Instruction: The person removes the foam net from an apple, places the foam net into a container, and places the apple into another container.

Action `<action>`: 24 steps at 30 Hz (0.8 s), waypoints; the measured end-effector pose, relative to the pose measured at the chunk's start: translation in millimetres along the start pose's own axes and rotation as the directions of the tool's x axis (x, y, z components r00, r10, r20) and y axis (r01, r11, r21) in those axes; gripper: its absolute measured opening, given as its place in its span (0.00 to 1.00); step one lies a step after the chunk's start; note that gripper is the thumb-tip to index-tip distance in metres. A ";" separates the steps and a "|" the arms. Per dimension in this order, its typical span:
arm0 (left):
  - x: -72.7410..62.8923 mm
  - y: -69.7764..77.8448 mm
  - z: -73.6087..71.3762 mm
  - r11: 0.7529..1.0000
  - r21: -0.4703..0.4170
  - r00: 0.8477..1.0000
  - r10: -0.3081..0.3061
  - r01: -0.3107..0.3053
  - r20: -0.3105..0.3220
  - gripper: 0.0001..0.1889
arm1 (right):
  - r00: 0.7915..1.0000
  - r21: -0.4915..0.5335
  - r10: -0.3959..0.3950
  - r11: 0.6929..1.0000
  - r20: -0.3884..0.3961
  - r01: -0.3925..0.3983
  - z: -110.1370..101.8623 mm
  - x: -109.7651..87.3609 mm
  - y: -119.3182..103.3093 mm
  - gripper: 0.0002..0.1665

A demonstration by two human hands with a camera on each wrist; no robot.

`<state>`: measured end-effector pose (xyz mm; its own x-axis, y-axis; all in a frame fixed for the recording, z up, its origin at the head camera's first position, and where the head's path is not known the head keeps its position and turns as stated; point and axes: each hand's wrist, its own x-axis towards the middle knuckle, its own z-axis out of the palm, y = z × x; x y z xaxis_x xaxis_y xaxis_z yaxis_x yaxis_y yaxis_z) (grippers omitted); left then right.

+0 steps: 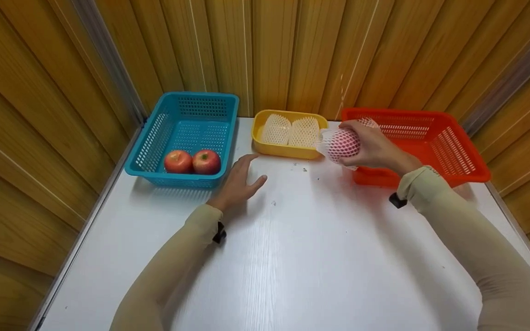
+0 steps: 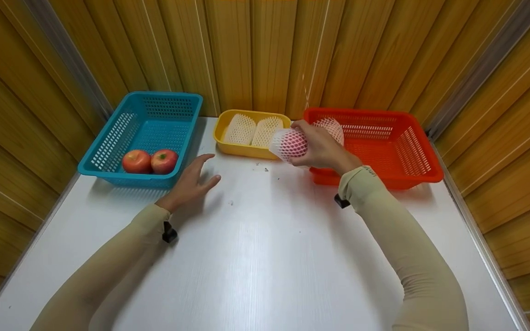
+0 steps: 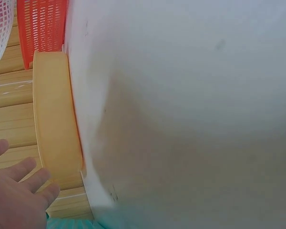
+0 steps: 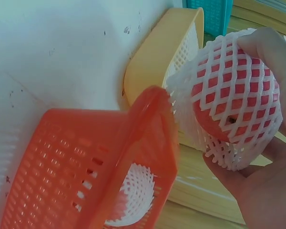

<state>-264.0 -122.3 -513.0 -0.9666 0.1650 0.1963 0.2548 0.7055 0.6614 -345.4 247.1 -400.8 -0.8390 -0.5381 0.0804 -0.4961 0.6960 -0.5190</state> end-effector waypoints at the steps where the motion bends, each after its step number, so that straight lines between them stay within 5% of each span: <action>1: -0.2 0.3 -0.2 1.000 0.000 1.000 -0.007 0.007 0.001 0.39 | 1.000 -0.003 -0.004 1.000 0.003 0.004 1.3 0.9 -1.6 0.55; 24: -7.8 -1.6 -1.6 0.997 -0.051 0.998 -0.065 0.065 0.008 0.37 | 0.992 -0.021 -0.042 0.999 0.121 0.045 29.8 15.5 -28.2 0.56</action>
<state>-256.8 -125.8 -514.4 -0.9813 0.1242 0.1472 0.1923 0.6788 0.7087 -337.7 204.9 -410.2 -0.7844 -0.6203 -0.0017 -0.5375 0.6810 -0.4973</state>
